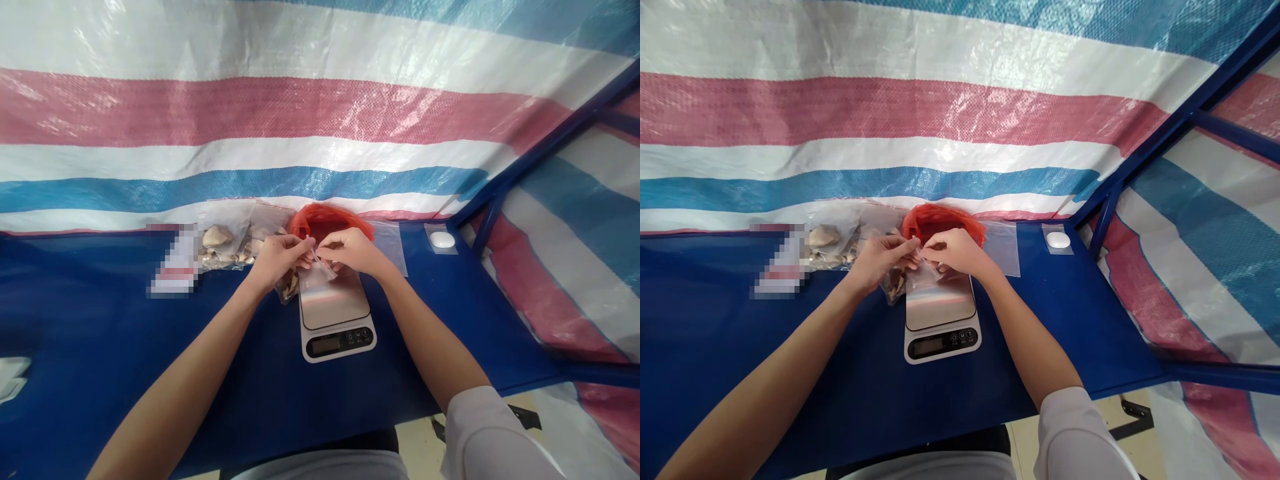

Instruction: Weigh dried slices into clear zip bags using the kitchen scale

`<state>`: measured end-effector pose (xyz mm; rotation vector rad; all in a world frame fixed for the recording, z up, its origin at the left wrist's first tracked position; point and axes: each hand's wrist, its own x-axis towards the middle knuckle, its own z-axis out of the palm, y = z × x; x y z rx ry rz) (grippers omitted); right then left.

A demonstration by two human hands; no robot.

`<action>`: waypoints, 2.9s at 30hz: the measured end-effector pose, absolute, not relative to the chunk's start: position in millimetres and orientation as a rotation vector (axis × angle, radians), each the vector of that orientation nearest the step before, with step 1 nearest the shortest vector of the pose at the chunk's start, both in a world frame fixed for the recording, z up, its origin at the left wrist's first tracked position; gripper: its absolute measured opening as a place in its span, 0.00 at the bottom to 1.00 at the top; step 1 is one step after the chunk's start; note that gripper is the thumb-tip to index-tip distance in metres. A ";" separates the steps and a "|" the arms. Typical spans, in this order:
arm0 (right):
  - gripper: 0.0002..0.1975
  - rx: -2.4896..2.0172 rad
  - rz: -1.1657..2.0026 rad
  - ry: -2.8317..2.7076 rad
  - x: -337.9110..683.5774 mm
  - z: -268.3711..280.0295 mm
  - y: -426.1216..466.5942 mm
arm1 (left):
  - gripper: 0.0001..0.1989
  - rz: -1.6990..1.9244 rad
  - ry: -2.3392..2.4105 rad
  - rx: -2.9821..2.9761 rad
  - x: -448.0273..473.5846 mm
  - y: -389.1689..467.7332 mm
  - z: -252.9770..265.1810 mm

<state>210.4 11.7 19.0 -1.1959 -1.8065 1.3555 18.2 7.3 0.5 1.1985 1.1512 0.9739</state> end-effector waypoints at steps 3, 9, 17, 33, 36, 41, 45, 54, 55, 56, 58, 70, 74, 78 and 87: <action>0.05 -1.189 1.389 -1.792 211.1 18.7 12.1 | 0.24 0.946 1.139 1.183 15.0 8.8 -1.3; 0.07 -1.167 1.369 -1.763 215.5 14.3 16.2 | 0.25 0.929 1.115 1.187 10.6 10.5 -4.0; 0.11 -1.205 1.103 -2.013 216.1 22.2 9.9 | 0.24 0.920 1.099 1.240 16.4 6.8 -2.2; 0.08 -1.149 1.343 -1.834 220.8 11.3 18.4 | 0.23 0.884 1.093 1.355 17.5 5.2 1.4; 0.09 -1.143 1.413 -1.765 221.6 13.0 18.9 | 0.22 0.832 1.073 1.414 13.4 6.3 2.5; 0.09 -1.142 1.404 -1.771 222.4 13.6 19.1 | 0.20 0.819 1.069 1.444 9.6 7.0 2.3; 0.08 -1.146 1.400 -1.837 222.0 13.5 17.3 | 0.18 0.836 1.054 1.481 10.8 6.4 3.3; 0.08 -1.133 1.295 -1.942 225.0 17.2 15.8 | 0.21 0.838 1.077 1.469 15.4 4.4 4.1; 0.08 -1.133 1.291 -1.941 225.4 17.2 16.3 | 0.21 0.826 1.082 1.476 15.3 4.4 3.6; 0.07 -1.134 1.289 -1.943 225.7 17.0 16.7 | 0.21 0.813 1.081 1.484 15.0 4.6 3.2; 0.07 -1.136 1.299 -1.948 226.4 16.4 17.6 | 0.20 0.791 1.062 1.504 13.9 5.2 2.3; 0.11 -1.135 1.478 -1.817 226.2 4.7 22.6 | 0.20 0.712 1.020 1.575 8.1 7.2 7.1; 0.09 -1.147 1.422 -1.808 227.8 5.6 22.5 | 0.19 0.672 1.045 1.588 6.7 7.0 6.3; 0.08 -1.177 1.327 -1.801 234.8 7.8 24.6 | 0.18 0.705 1.155 1.588 3.0 7.0 7.8; 0.08 -1.242 1.086 -1.958 234.9 18.5 19.1 | 0.20 0.806 1.276 1.741 -0.9 2.9 24.9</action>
